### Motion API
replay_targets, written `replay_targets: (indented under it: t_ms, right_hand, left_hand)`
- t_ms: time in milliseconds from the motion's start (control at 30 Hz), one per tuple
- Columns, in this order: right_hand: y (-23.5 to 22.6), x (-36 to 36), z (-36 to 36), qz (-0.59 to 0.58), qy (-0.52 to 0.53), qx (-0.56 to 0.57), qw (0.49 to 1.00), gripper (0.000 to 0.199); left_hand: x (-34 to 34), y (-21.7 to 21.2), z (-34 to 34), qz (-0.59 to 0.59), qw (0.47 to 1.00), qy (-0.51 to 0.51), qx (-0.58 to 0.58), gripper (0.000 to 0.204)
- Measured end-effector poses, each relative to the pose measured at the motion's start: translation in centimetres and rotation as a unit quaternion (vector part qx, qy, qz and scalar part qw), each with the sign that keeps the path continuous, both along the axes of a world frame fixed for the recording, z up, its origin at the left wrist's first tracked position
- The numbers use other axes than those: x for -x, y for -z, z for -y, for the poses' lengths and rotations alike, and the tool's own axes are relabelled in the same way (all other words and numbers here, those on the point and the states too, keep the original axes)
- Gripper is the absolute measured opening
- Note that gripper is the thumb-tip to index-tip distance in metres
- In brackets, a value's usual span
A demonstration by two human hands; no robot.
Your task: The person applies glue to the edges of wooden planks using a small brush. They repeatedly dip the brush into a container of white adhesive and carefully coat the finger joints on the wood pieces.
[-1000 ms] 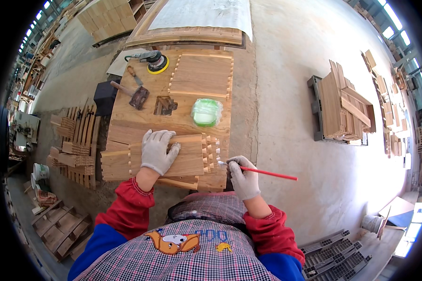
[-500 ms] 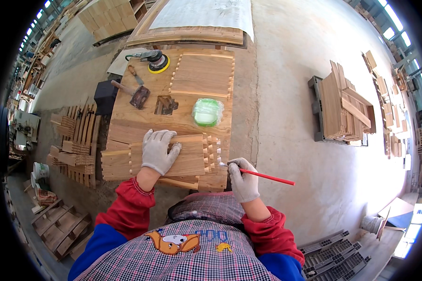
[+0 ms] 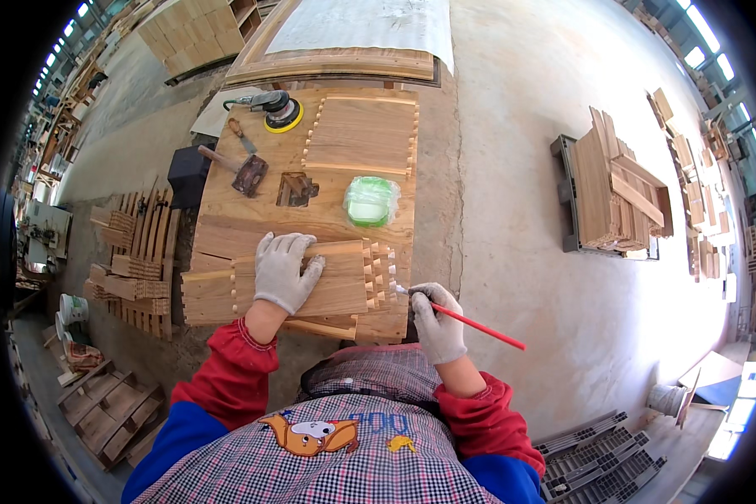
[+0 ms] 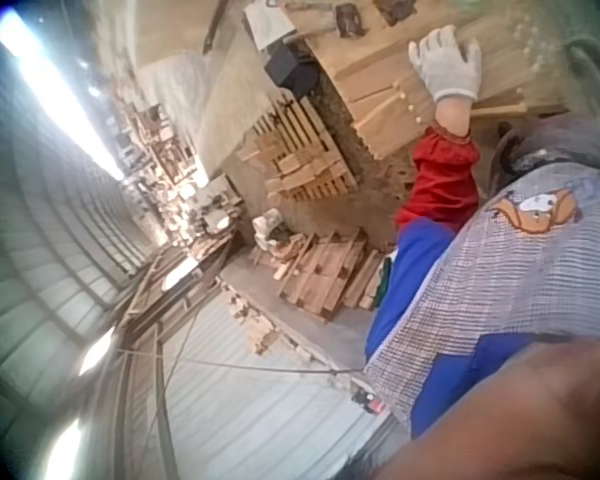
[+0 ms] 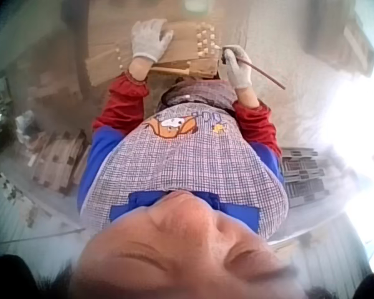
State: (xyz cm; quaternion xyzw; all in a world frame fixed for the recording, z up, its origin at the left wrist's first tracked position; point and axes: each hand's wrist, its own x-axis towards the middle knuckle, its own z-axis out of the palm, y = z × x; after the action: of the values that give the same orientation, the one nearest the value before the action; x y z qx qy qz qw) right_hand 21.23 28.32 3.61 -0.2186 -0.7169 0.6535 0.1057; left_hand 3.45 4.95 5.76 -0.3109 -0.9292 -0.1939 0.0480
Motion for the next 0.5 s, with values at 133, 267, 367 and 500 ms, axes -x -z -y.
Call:
replay_targets:
  t_ms: [133, 267, 367, 500]
  right_hand:
    - [-1.4, 0.4, 0.3, -0.006, 0.05, 0.114, 0.992, 0.014]
    - [-0.7, 0.5, 0.2, 0.008, 0.042, 0.088, 0.995, 0.014]
    - [-1.2, 0.2, 0.4, 0.003, 0.039, 0.107, 0.994, 0.013]
    - [-0.7, -0.4, 0.7, 0.005, 0.013, 0.011, 1.0, 0.012]
  left_hand:
    - [0.0, 0.0, 0.1, 0.005, 1.0, -0.001, -0.003, 0.037]
    - [0.1, -0.1, -0.1, 0.011, 1.0, -0.001, -0.005, 0.037]
    - [0.1, 0.0, 0.0, 0.006, 1.0, 0.0, -0.006, 0.037]
    - [0.0, 0.0, 0.0, 0.004, 1.0, -0.002, -0.005, 0.037]
